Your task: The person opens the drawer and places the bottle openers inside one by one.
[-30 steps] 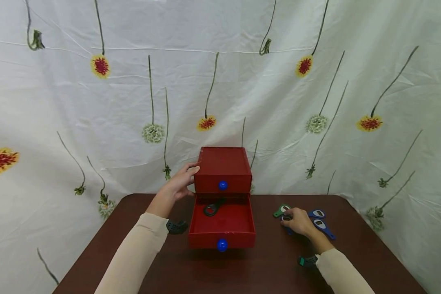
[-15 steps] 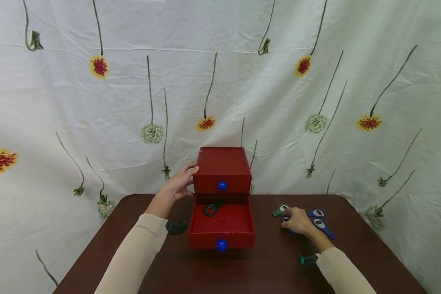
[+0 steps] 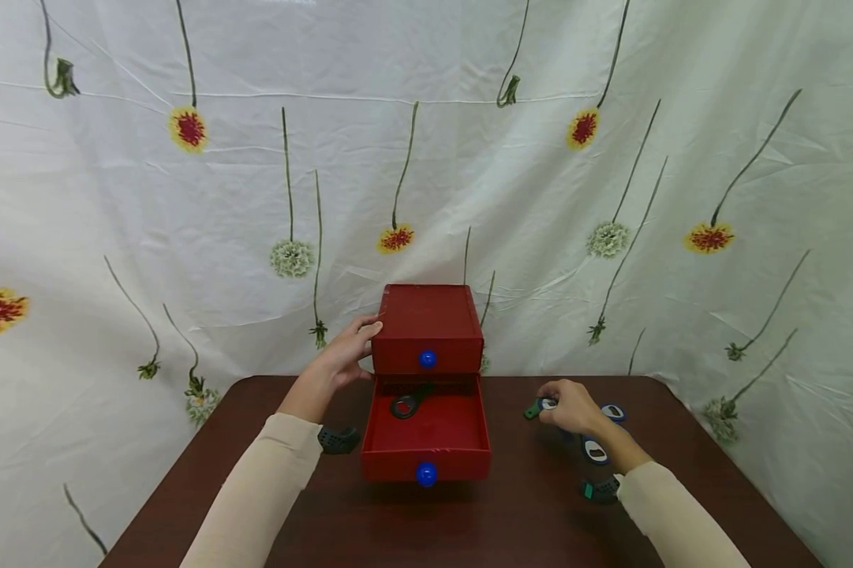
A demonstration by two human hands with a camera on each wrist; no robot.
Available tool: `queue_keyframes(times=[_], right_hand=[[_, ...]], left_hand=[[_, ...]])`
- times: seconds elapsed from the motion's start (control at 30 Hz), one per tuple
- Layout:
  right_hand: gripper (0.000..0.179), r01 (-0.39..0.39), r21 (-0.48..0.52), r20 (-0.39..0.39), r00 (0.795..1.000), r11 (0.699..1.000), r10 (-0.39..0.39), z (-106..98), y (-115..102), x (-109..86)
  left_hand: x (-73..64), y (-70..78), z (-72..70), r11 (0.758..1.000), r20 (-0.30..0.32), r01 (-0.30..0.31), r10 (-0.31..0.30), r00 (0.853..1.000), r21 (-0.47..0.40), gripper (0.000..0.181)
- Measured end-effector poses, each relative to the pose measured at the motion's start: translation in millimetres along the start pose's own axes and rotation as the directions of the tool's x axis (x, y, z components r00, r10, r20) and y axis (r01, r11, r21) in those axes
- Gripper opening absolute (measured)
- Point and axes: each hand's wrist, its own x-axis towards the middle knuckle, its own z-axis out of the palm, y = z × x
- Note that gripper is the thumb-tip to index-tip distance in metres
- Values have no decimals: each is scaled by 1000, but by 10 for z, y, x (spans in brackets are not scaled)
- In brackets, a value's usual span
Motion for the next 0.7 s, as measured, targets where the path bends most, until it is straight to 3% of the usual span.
queue_keyframes(times=[0.47, 0.7], right_hand=[[38, 116, 45, 52, 992, 992, -118, -210, -528, 99], [35, 247, 20, 62, 967, 969, -248, -215, -858, 159]], left_hand=[[-21, 21, 3, 1000, -7, 6, -6, 1000, -5, 57], [-15, 4, 12, 1000, -6, 6, -6, 1000, -10, 58]])
